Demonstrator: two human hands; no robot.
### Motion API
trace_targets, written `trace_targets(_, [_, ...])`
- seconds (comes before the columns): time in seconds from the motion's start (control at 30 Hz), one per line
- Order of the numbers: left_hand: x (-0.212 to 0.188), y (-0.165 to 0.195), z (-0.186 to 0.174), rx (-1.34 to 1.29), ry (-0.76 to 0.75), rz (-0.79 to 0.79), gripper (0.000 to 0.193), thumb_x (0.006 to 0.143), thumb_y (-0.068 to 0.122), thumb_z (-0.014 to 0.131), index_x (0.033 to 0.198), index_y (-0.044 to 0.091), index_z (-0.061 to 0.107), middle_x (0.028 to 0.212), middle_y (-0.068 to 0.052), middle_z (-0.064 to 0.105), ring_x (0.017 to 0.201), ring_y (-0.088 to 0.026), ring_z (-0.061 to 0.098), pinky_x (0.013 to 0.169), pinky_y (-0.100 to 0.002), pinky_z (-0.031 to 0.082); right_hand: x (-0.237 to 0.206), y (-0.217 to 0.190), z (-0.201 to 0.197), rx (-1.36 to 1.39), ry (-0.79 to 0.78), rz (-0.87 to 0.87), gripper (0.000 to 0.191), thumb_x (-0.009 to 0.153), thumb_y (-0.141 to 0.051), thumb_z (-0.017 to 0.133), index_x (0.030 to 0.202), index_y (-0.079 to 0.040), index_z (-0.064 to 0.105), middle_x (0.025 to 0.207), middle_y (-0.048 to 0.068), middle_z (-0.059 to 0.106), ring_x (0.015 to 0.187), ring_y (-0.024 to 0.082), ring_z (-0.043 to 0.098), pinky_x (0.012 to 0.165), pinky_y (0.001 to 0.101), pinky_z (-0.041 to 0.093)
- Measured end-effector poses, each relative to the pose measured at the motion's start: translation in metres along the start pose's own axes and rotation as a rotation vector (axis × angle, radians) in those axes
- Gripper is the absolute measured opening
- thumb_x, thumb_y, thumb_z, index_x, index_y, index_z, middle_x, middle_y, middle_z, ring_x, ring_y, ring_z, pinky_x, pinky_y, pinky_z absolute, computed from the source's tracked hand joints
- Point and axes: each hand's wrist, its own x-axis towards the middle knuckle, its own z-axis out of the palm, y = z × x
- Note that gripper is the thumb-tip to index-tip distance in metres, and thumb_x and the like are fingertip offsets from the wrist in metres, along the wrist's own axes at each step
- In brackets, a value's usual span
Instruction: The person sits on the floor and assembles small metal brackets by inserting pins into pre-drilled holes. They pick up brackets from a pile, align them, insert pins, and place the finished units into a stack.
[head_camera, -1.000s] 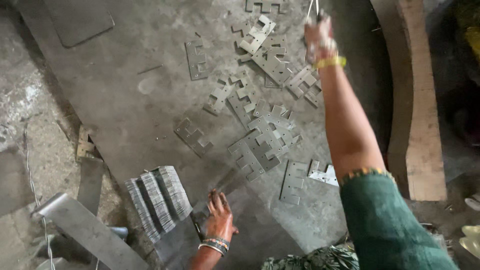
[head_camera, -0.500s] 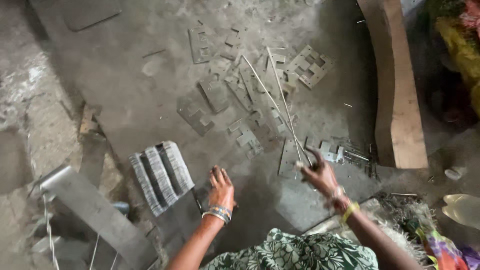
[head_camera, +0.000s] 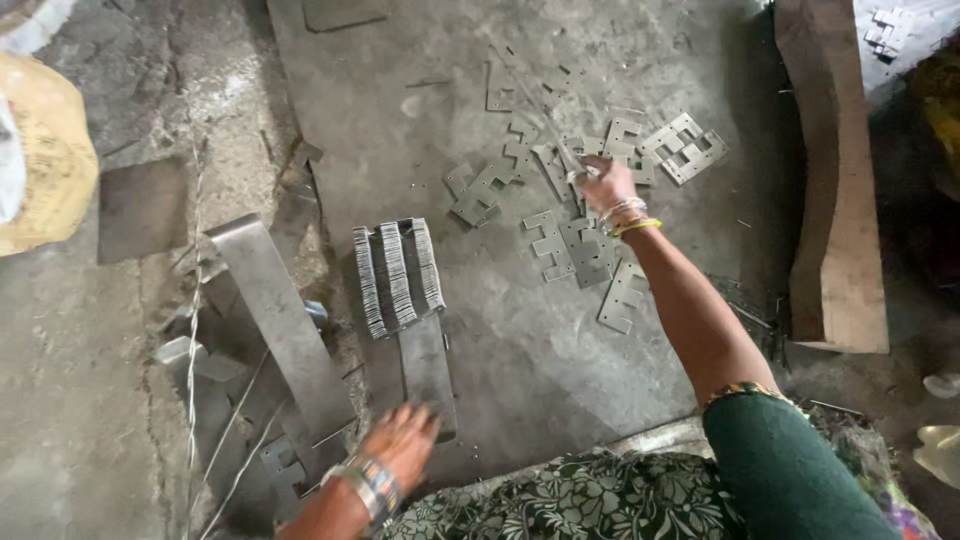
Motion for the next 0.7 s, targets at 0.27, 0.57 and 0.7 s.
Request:
trace_targets(0.27, [-0.128,0.011,-0.024,-0.098,-0.047,-0.094,0.103,0.088,0.053,0.076,0.16,0.013,0.014,0.163,-0.027,0.017,0.15,-0.052,0.018,0.117,-0.057,0.021,-0.11,0.052,-0.049,0.376,-0.018,0.502,0.06,0.087,-0.017,0.073,0.146,-0.024,0.062,0.072,0.008,0.062,0.054,0.015,0.056,0.045,0.0358,0.051])
trace_targets(0.57, [-0.148,0.046,-0.04,-0.179,0.125,-0.106,0.086,0.086,0.049,0.07,0.156,0.015,0.034,0.145,-0.014,0.049,0.126,-0.032,0.05,0.107,-0.044,0.042,-0.217,0.033,-0.082,0.003,0.019,0.258,0.053,0.09,-0.021,0.075,0.143,-0.016,0.066,0.066,0.009,0.064,0.051,0.013,0.056,0.047,0.0327,0.047])
trace_targets(0.7, [-0.155,0.048,-0.048,-0.212,0.125,-0.099,0.084,0.086,0.051,0.071,0.154,0.017,0.037,0.131,-0.012,0.054,0.123,-0.031,0.052,0.103,-0.045,0.043,-0.209,0.017,-0.056,0.103,-0.153,0.18,0.051,0.089,-0.027,0.076,0.138,-0.021,0.064,0.075,-0.002,0.072,0.048,0.007,0.052,0.042,0.0291,0.043])
